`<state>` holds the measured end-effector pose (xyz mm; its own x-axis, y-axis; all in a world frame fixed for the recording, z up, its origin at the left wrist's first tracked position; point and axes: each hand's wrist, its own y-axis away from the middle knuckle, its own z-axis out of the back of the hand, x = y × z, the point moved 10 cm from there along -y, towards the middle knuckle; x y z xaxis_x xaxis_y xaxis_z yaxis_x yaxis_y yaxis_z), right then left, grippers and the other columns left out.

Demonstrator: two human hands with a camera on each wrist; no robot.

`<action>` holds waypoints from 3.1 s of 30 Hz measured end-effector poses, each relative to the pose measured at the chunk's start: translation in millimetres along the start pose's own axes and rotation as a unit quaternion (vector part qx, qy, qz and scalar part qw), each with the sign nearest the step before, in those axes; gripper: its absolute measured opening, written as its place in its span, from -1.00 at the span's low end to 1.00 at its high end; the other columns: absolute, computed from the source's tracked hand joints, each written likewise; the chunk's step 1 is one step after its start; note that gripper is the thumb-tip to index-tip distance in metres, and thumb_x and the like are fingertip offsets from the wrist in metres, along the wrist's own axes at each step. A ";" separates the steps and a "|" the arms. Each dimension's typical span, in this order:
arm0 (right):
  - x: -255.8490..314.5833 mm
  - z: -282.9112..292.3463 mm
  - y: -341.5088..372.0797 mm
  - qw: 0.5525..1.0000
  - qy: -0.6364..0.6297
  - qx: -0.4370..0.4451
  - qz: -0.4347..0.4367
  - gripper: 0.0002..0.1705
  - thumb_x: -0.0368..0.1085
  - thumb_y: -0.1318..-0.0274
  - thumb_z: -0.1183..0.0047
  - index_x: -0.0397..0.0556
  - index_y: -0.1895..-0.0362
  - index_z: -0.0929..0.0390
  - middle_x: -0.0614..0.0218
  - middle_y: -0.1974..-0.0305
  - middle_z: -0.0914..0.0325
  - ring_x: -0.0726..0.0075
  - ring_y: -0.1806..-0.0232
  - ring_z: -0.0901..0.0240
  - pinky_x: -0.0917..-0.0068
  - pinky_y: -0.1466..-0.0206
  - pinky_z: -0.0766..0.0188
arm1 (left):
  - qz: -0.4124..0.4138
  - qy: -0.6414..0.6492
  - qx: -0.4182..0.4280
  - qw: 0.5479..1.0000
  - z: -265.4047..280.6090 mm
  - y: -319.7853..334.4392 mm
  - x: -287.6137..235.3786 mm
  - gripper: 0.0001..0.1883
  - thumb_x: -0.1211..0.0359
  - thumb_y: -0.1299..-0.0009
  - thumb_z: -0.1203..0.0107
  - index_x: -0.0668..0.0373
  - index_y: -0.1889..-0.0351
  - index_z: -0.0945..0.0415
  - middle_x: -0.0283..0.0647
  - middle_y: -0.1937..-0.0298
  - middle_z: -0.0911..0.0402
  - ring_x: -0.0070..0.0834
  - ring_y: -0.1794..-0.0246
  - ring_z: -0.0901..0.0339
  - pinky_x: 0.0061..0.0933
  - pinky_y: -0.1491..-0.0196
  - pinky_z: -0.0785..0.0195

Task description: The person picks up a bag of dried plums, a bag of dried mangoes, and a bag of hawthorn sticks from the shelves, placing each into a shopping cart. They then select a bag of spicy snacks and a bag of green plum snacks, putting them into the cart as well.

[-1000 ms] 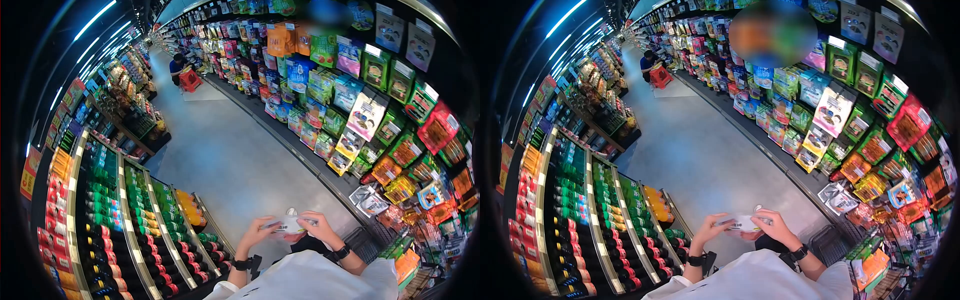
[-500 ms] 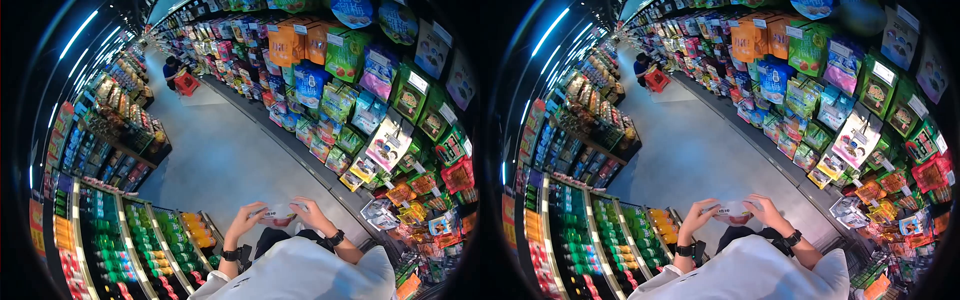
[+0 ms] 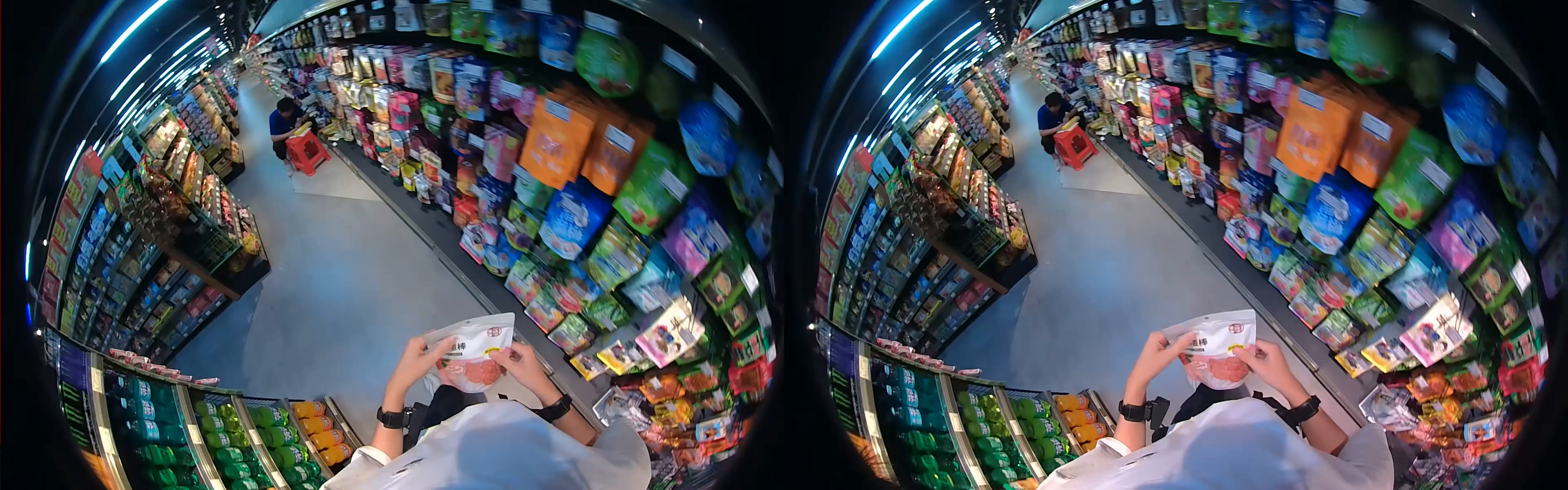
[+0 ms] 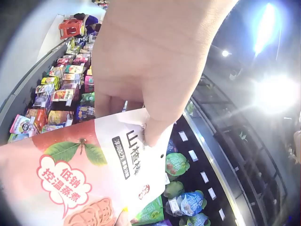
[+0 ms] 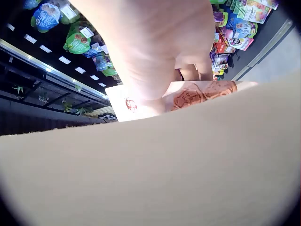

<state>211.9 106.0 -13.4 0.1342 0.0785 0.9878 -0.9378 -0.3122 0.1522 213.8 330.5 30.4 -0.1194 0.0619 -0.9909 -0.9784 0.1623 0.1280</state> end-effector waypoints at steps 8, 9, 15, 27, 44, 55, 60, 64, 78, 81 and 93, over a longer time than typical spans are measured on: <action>47.0 -47.6 -148.5 0.994 0.063 -0.056 0.070 -0.73 -0.25 -0.28 -0.30 -0.28 0.17 -0.73 0.39 0.36 -0.71 0.68 0.31 -0.51 0.55 0.25 -0.48 | 0.021 0.062 0.066 0.996 110.2 -90.5 -1.5 -0.56 0.34 -0.44 -0.32 0.34 -0.21 -0.51 -0.31 0.06 -0.70 -0.66 0.17 -0.59 -0.52 0.08 -0.52; 37.8 -48.5 -158.9 0.995 0.029 -0.071 0.067 -0.73 -0.26 -0.29 -0.29 -0.28 0.15 -0.72 0.39 0.34 -0.71 0.67 0.29 -0.52 0.55 0.23 -0.49 | 0.044 0.075 0.074 0.993 115.2 -100.4 6.4 -0.60 0.36 -0.44 -0.32 0.35 -0.16 -0.54 -0.33 0.09 -0.71 -0.69 0.21 -0.59 -0.55 0.13 -0.51; 41.8 -85.9 -268.7 0.996 -0.084 0.027 0.018 -0.54 -0.31 -0.35 -0.22 -0.21 -0.26 -0.48 0.33 -0.01 -0.66 0.56 0.04 -0.57 0.49 -0.05 -0.55 | 0.033 0.112 -0.040 0.992 188.1 -189.9 16.8 -0.68 0.41 -0.46 -0.31 0.34 -0.11 -0.57 -0.34 0.14 -0.70 -0.75 0.28 -0.55 -0.63 0.24 -0.43; 85.5 -107.6 -535.7 0.982 -0.058 0.171 0.057 -0.21 -0.30 -0.32 -0.21 -0.11 -0.52 -0.14 0.18 -0.14 -0.61 0.42 -0.04 -0.59 0.33 -0.10 -0.58 | 0.073 -0.103 -0.114 0.985 319.3 -434.0 -1.2 -0.16 0.28 -0.31 -0.47 0.43 -0.41 -0.19 -0.11 -0.12 -0.56 -0.50 0.01 -0.55 -0.46 -0.02 -0.49; 164.5 -185.8 -826.0 0.967 0.122 0.175 0.137 -0.19 -0.13 -0.29 -0.30 -0.21 -0.47 -0.26 0.24 0.07 -0.56 0.44 0.18 -0.59 0.44 0.12 -0.56 | -0.038 0.060 0.006 0.997 464.4 -690.5 -70.4 0.43 0.28 -0.09 -0.59 0.34 -0.63 0.46 0.24 -0.54 -0.05 -0.10 -0.51 -0.17 -0.17 -0.49 -0.13; 182.5 -171.6 -939.7 0.999 0.014 0.032 0.011 -0.32 -0.35 -0.38 -0.11 -0.07 -0.52 -0.22 0.27 -0.02 -0.58 0.46 0.08 -0.58 0.46 -0.04 -0.52 | -0.089 0.087 -0.040 0.991 617.3 -840.8 -102.1 0.17 0.38 -0.26 -0.45 0.21 -0.67 0.23 0.00 -0.49 -0.23 -0.32 -0.36 -0.35 -0.31 -0.34 -0.32; 194.9 -143.4 -971.1 0.998 0.025 -0.004 0.057 -0.45 -0.41 -0.41 -0.04 -0.13 -0.44 -0.31 0.26 -0.02 -0.60 0.44 0.08 -0.61 0.48 -0.01 -0.54 | -0.165 -0.066 -0.096 0.979 655.1 -930.7 -99.8 0.12 0.38 -0.17 -0.53 0.24 -0.63 0.00 -0.02 -0.38 -0.33 -0.36 -0.15 -0.51 -0.35 -0.16 -0.49; 202.7 -107.3 -992.9 0.994 0.014 -0.048 0.098 -0.54 -0.43 -0.40 -0.04 -0.16 -0.34 -0.42 0.25 -0.01 -0.63 0.45 0.07 -0.61 0.47 -0.04 -0.53 | -0.207 -0.176 -0.159 0.949 661.0 -985.0 -154.0 0.09 0.20 -0.07 -0.61 0.21 -0.55 -0.23 0.03 -0.05 -0.44 -0.18 -0.08 -0.53 -0.19 -0.14 -0.46; 198.2 -56.9 -1026.0 0.976 -0.041 -0.201 0.067 -0.67 -0.37 -0.43 0.00 -0.19 -0.20 -0.52 0.22 0.04 -0.65 0.40 0.02 -0.60 0.40 -0.15 -0.48 | -0.317 -0.223 -0.140 0.911 639.2 -1149.0 -260.1 0.12 0.30 -0.10 -0.56 0.34 -0.58 -0.09 0.11 -0.38 -0.36 -0.20 -0.37 -0.38 -0.20 -0.38 -0.25; 201.3 -65.0 -1038.2 0.974 -0.046 -0.220 0.032 -0.67 -0.39 -0.41 -0.02 -0.20 -0.19 -0.53 0.22 0.07 -0.66 0.40 0.03 -0.61 0.42 -0.13 -0.50 | -0.382 -0.234 -0.154 0.881 641.7 -1146.4 -254.8 0.14 0.32 -0.07 -0.56 0.32 -0.59 -0.08 0.08 -0.35 -0.34 -0.18 -0.36 -0.36 -0.16 -0.37 -0.25; 222.5 -94.0 -1077.3 0.972 0.011 -0.228 0.054 -0.70 -0.38 -0.43 -0.03 -0.20 -0.16 -0.55 0.19 0.10 -0.67 0.34 0.01 -0.65 0.41 -0.07 -0.54 | -0.382 -0.255 -0.135 0.878 667.5 -1169.1 -257.6 0.10 0.24 0.02 -0.60 0.36 -0.49 -0.23 0.23 -0.25 -0.34 0.08 -0.26 -0.40 -0.01 -0.29 -0.30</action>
<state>1221.8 548.8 39.5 0.0246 0.0905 0.9956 -0.9912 0.1314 0.0125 1501.0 782.1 163.5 0.6121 0.4812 -0.6275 -0.7531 0.1128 -0.6482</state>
